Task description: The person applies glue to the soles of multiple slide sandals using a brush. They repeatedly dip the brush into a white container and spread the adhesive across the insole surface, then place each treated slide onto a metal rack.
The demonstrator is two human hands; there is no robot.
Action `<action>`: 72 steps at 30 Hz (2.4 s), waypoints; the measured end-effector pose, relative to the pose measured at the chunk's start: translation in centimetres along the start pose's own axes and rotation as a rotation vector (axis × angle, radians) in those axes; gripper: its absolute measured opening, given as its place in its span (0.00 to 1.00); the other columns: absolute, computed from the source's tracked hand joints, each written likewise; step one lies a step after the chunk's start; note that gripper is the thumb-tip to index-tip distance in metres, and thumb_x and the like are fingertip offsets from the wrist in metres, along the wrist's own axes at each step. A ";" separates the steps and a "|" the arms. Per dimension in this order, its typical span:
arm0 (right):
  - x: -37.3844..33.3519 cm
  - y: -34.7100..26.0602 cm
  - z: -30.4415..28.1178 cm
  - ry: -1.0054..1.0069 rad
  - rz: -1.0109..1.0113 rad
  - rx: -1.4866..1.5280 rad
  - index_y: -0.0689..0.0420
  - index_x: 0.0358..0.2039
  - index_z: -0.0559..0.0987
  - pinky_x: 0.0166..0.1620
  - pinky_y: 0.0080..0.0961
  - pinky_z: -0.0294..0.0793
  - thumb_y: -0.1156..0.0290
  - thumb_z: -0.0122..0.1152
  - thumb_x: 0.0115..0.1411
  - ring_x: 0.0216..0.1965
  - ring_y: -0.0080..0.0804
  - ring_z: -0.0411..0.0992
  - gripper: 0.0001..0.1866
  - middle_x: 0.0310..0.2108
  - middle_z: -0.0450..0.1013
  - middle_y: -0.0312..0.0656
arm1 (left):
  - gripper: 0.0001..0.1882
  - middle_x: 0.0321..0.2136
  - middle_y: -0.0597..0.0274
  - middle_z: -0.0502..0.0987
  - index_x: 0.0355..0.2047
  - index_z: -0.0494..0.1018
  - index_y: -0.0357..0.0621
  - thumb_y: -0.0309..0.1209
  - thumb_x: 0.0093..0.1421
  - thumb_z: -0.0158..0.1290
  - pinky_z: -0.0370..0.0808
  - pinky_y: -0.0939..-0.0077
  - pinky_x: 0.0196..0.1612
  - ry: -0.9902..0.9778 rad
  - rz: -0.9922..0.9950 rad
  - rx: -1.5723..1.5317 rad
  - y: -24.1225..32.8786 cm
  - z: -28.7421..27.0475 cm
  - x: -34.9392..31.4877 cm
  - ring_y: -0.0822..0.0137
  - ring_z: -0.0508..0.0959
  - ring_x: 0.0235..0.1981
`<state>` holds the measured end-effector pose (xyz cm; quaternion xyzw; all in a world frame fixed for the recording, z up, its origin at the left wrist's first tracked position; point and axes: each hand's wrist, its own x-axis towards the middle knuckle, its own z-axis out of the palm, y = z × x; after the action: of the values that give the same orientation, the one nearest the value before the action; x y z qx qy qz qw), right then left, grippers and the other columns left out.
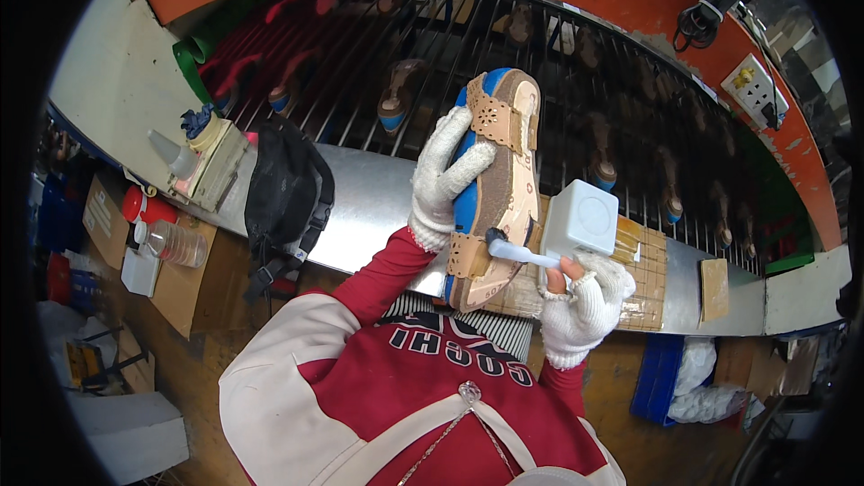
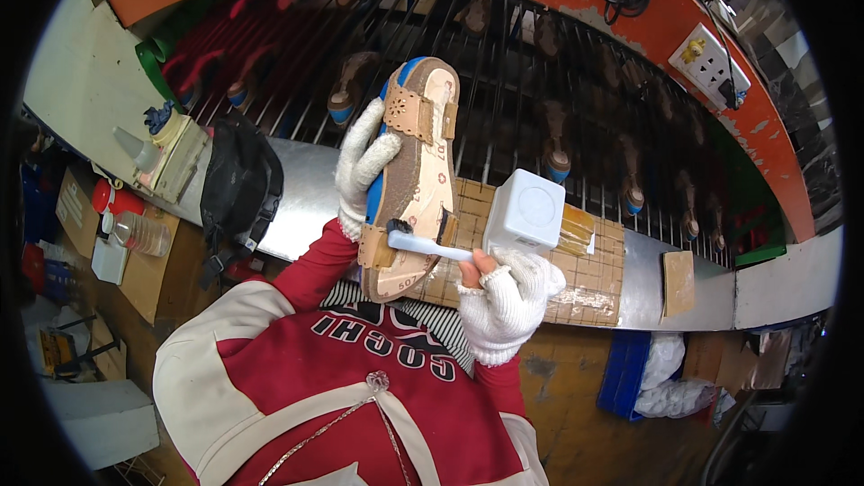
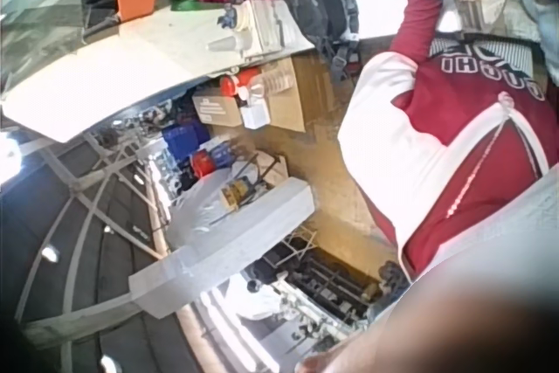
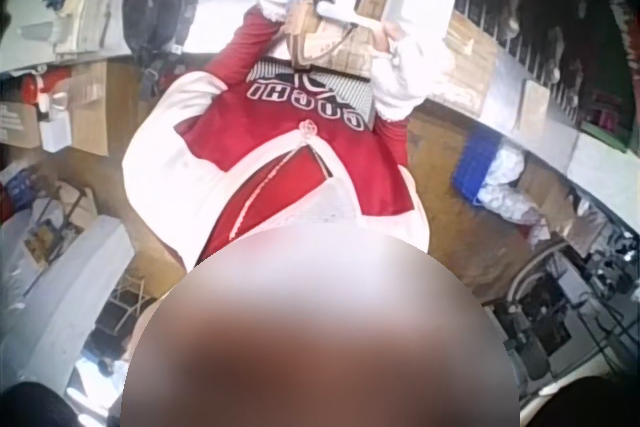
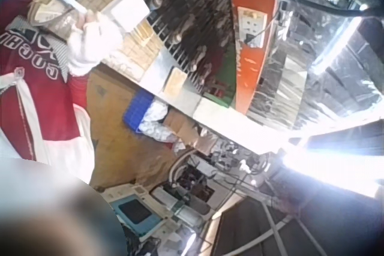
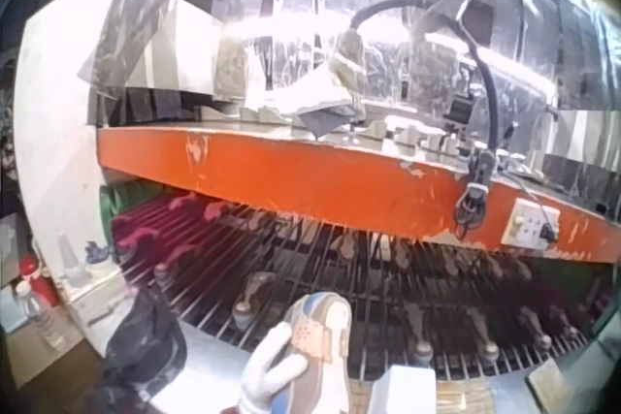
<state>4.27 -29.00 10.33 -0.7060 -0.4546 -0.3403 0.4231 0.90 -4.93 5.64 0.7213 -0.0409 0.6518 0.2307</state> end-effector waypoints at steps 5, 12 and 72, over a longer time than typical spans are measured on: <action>1.3 0.9 0.1 0.017 -0.058 0.025 0.56 0.34 0.86 0.45 0.36 0.67 0.74 0.79 0.46 0.37 0.38 0.72 0.13 0.32 0.77 0.39 | 0.28 0.60 0.44 0.71 0.55 0.76 0.55 0.22 0.53 0.65 0.72 0.54 0.61 0.008 -0.020 0.006 0.3 0.1 0.1 0.44 0.75 0.58; 0.5 0.9 2.0 -0.159 0.489 0.243 0.61 0.35 0.84 0.42 0.29 0.69 0.73 0.71 0.57 0.38 0.34 0.72 0.07 0.34 0.75 0.40 | 0.26 0.63 0.46 0.69 0.53 0.76 0.57 0.27 0.53 0.67 0.58 0.43 0.70 0.030 -0.037 0.120 0.4 -0.5 -1.2 0.44 0.68 0.66; -1.4 -1.3 0.4 -0.061 0.039 0.108 0.54 0.34 0.85 0.46 0.34 0.67 0.73 0.80 0.44 0.38 0.37 0.74 0.15 0.34 0.78 0.38 | 0.31 0.64 0.55 0.66 0.61 0.70 0.50 0.27 0.58 0.65 0.72 0.66 0.66 0.009 -0.553 -0.336 -1.0 0.6 -3.2 0.58 0.70 0.64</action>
<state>2.58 -28.88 9.31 -0.7009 -0.4711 -0.2853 0.4532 1.29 -5.06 2.28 0.6540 0.0508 0.5518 0.5151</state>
